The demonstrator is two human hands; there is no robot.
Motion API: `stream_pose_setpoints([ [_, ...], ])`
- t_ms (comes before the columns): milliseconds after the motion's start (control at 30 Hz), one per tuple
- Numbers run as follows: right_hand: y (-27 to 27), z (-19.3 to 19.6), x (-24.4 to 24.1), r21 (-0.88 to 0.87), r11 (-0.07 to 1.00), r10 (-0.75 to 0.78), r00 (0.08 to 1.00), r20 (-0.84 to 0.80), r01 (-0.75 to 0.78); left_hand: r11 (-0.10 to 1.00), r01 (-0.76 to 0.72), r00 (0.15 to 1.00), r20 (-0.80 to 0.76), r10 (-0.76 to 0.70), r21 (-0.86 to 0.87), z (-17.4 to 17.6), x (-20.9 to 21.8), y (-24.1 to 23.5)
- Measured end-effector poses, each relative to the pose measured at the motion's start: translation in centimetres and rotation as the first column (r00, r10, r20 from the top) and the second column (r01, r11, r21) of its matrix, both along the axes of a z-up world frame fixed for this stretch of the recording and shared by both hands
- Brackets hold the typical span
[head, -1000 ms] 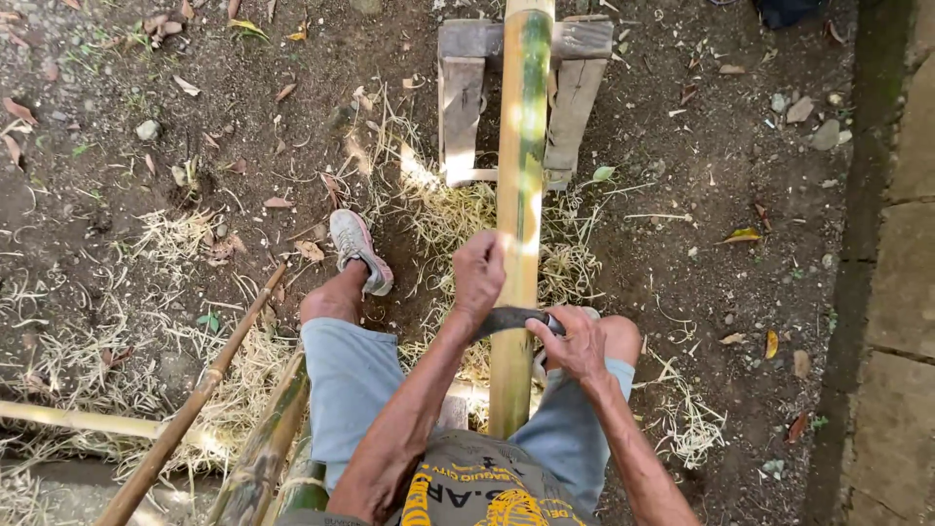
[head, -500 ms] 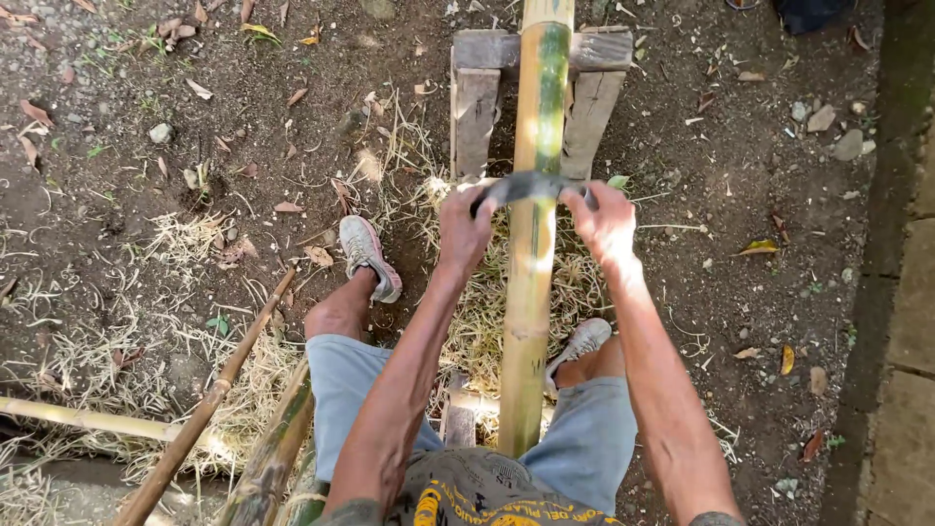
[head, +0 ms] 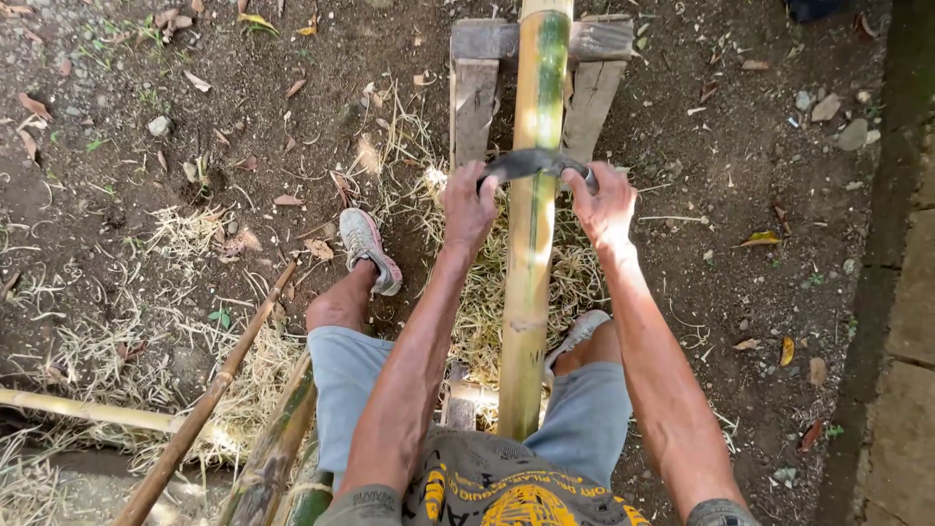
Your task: Smoothing a bamboo stalk using a curved blade tool.
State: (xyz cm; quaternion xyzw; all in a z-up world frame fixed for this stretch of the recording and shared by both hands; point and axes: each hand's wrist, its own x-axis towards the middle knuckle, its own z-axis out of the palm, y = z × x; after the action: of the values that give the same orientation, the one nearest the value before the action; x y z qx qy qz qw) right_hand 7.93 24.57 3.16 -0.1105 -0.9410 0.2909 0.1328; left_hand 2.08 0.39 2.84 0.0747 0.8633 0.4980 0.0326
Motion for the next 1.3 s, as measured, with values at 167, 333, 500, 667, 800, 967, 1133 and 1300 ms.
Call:
stream_pose_setpoints([
  [167, -2.0, 1.9, 4.8, 0.153, 0.982, 0.126, 0.989, -0.072, -0.114, 0.996, 0.036, 0.997, 0.067, -0.031, -0.078, 0.7, 6.1, -2.0],
  [333, -5.2, 5.3, 12.5, 0.012, 1.0, 0.023, 0.997, -0.08, -0.022, 0.996, 0.012, 0.992, 0.125, -0.001, -0.089, 5.4, 14.2, -3.9],
  [500, -6.2, 8.7, 18.6, -0.201, 0.976, 0.03, 0.861, 0.508, 0.084, 0.996, -0.056, 0.998, 0.035, 0.058, -0.066, 1.9, 22.7, -6.2],
  [667, -4.4, 7.1, 12.9, 0.04, 0.999, 0.012, 0.947, 0.321, -0.026, 0.998, -0.026, 0.958, 0.284, 0.041, -0.059, 3.7, 15.5, -4.4],
  [800, -2.3, 5.0, 5.0, 0.142, 0.987, 0.035, 0.963, 0.268, -0.075, 0.994, -0.009, 0.951, 0.307, -0.025, 0.109, 1.2, 6.9, -2.8],
  [967, -1.1, 5.8, -2.6, 0.039, 0.999, -0.03, 0.951, 0.307, 0.019, 0.99, -0.018, 0.975, 0.221, -0.014, 0.141, 1.5, -1.7, -0.7],
  [1133, -0.4, 5.2, -4.4, 0.068, 0.998, -0.024, 0.973, 0.231, 0.008, 0.974, -0.033, 0.984, 0.178, -0.008, 0.222, 1.5, -3.3, 0.4],
  [1300, -0.5, 3.9, -3.1, 0.097, 0.995, -0.023, 0.987, 0.158, 0.008, 0.963, -0.064, 0.983, 0.185, 0.015, 0.262, 1.7, -2.4, 0.4],
])
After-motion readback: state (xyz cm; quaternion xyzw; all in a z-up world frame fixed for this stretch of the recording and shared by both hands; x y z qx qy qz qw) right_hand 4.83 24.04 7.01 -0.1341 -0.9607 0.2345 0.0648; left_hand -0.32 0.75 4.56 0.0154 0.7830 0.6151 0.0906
